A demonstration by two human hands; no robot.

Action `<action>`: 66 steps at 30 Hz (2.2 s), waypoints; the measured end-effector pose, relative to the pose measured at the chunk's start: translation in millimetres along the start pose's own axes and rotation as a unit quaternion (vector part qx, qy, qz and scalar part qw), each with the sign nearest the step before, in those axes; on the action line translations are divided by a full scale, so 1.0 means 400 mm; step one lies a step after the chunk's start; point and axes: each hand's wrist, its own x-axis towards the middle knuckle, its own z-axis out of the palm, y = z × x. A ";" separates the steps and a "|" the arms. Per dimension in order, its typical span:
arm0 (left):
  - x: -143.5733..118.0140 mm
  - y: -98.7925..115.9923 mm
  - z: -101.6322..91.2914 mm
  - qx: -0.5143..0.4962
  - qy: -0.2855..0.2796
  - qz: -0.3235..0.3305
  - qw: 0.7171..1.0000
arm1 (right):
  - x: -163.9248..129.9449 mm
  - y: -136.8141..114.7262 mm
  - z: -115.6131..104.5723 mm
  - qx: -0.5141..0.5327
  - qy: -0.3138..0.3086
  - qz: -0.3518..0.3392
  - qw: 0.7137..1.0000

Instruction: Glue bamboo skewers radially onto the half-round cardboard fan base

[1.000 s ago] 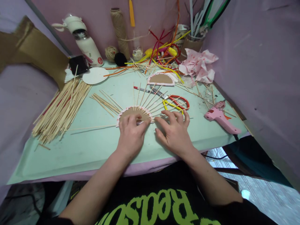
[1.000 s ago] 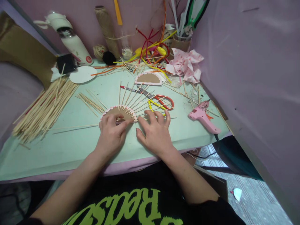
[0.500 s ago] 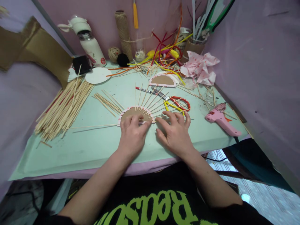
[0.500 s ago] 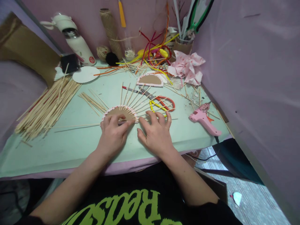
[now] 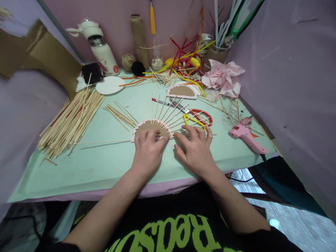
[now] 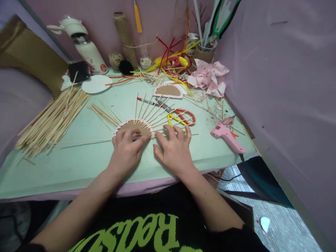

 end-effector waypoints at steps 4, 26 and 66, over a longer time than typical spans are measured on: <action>0.000 0.000 0.001 0.006 0.000 0.000 1.000 | 0.002 0.000 0.000 -0.003 -0.001 0.002 1.000; 0.000 -0.001 0.003 0.022 0.021 0.019 0.999 | 0.004 0.001 0.000 -0.005 -0.012 0.000 1.000; -0.002 -0.012 -0.016 -0.095 0.151 0.053 0.982 | -0.021 0.019 -0.003 0.107 0.240 -0.021 0.965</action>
